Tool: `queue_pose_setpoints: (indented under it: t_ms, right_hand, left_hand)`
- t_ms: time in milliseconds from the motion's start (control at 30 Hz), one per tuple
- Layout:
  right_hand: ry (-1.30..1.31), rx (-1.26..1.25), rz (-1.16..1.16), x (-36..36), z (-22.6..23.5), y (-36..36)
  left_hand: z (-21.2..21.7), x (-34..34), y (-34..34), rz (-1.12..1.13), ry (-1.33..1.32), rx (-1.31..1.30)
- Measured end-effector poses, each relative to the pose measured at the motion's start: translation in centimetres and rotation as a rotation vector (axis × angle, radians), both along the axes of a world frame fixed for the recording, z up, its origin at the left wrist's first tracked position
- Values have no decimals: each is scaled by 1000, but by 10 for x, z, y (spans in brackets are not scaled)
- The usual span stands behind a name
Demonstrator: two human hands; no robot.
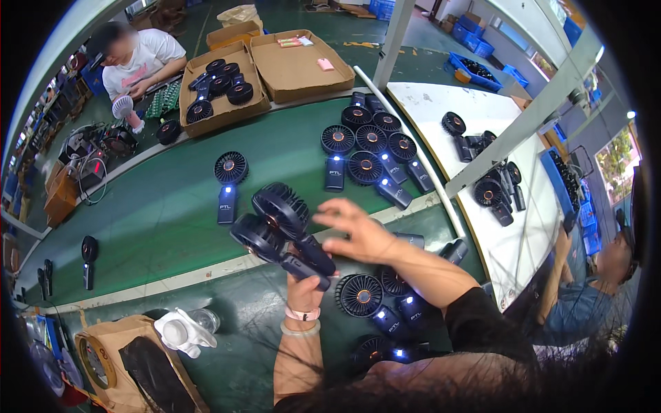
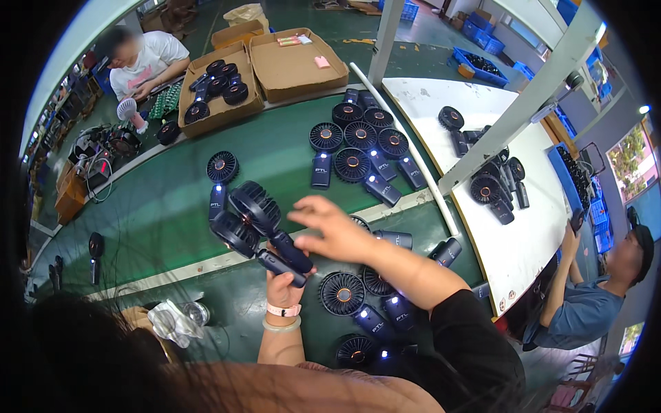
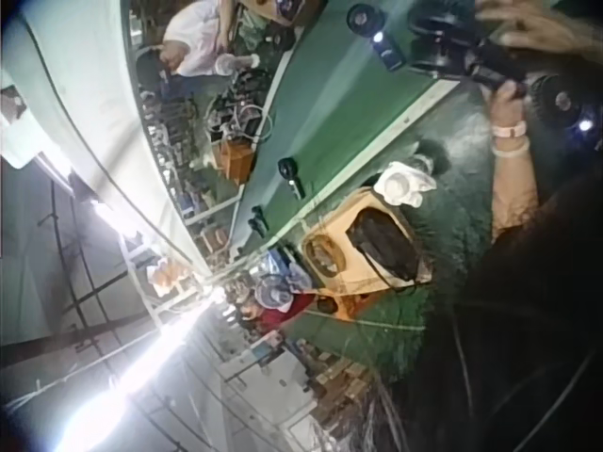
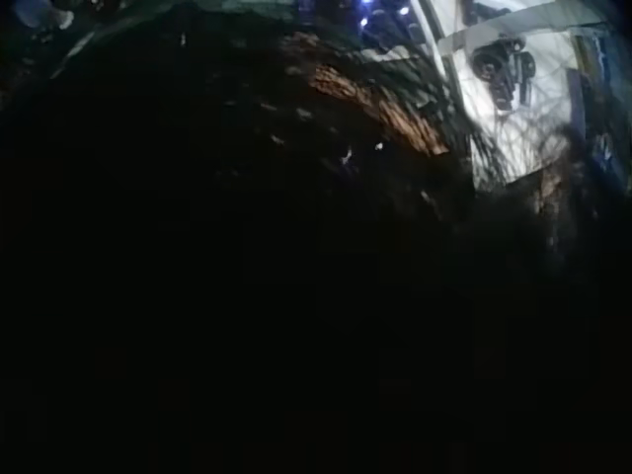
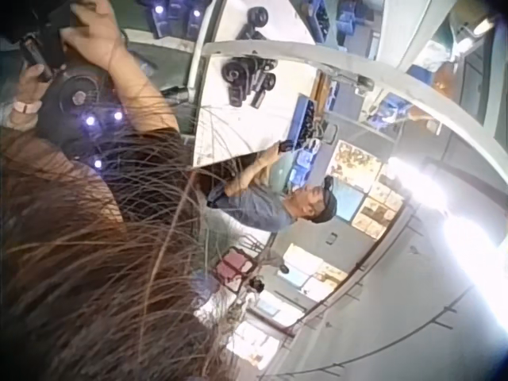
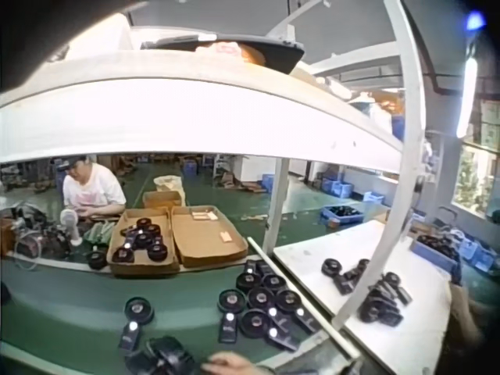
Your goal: The person picks up handheld fans from the conveyor belt, tests their operation, folds their heads by hand, and gathers them together.
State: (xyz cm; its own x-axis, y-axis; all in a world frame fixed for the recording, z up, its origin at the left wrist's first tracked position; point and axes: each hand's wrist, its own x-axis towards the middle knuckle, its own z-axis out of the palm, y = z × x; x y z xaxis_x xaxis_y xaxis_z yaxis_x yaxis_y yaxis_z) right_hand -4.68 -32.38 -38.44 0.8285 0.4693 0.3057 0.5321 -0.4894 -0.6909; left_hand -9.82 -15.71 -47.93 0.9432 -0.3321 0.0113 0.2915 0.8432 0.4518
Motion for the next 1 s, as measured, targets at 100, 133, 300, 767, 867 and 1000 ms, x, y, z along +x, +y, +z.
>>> queue_pose_setpoints:
  t_ms: [100, 133, 300, 767, 867, 1000]
  right_hand:
    - [-49, -346, -340, 30, -2, -41]
    - [-6, -438, -512, 34, 1, -54]
    - [113, -856, -722, 38, -42, -113]
    - [616, 777, -124, -13, -8, -27]
    - [764, 893, -93, -16, -9, -14]
    - [738, 886, -99, -13, -18, -12]
  left_hand:
    - [0, 1, 6, -57, -58, -135]
    - [1, 2, 4, -73, -69, -185]
    - [7, 5, -2, -151, -93, -232]
    - [7, 5, 3, -129, -87, -177]
    - [4, 4, 4, -78, -68, -138]
    - [7, 4, 4, -29, -21, -128]
